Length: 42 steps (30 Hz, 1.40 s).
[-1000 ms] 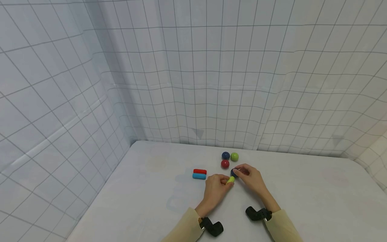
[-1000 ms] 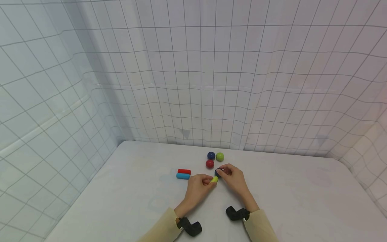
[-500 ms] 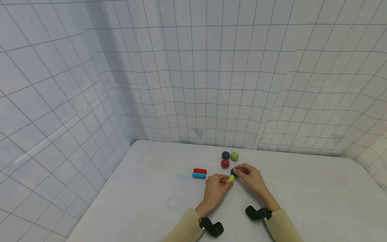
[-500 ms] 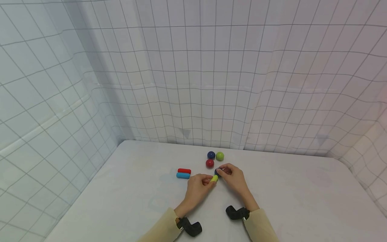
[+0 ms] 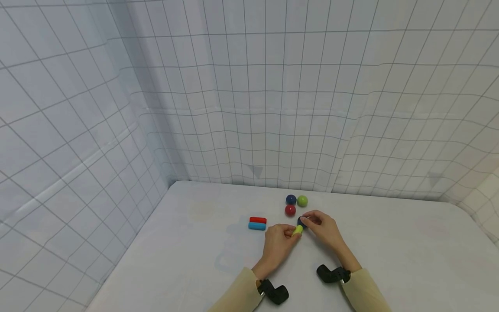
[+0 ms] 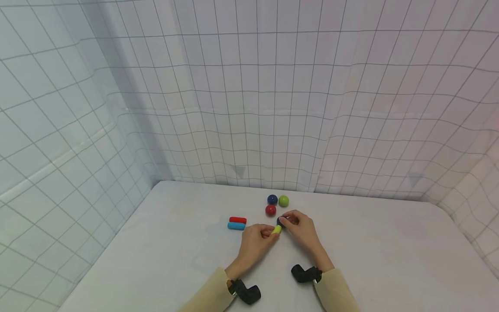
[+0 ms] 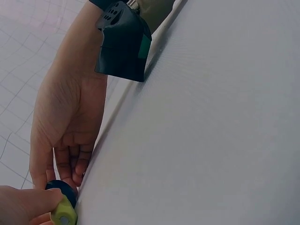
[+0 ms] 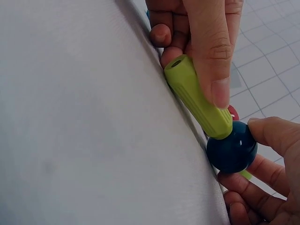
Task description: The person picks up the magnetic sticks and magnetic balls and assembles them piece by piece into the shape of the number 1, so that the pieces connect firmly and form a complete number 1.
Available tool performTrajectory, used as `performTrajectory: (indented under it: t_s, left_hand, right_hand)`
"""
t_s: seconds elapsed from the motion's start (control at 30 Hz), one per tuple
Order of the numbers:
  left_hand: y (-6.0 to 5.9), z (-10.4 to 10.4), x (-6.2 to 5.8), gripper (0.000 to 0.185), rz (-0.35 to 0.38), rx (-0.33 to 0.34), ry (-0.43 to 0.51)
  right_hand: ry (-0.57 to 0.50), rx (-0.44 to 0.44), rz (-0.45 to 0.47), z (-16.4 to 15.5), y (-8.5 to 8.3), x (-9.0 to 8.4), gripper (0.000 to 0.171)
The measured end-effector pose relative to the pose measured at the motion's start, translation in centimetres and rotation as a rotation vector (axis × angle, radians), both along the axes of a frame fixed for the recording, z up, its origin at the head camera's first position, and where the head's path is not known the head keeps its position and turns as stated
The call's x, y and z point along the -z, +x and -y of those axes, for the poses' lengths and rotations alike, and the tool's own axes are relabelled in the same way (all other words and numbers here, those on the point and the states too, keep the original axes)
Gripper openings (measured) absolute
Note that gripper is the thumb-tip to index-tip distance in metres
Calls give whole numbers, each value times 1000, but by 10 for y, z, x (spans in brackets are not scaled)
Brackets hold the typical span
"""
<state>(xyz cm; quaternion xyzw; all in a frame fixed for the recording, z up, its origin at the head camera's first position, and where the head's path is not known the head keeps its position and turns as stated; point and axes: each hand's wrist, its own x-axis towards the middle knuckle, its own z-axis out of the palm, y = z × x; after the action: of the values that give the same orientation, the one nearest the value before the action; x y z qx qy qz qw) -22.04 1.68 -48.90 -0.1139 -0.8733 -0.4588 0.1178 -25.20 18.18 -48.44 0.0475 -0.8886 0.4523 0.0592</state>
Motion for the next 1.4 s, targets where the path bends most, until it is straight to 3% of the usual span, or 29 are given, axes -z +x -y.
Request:
performTrajectory:
  t_s: [0.3,1.4]
  left_hand:
    - [1,-2,-1,22,55,11,32]
    - [1,-8,-4,23,80,-26,26]
  right_hand:
    - [4,4,14,0,-1,1,29]
    - [-13,-13,-26,-2,-1,2,24]
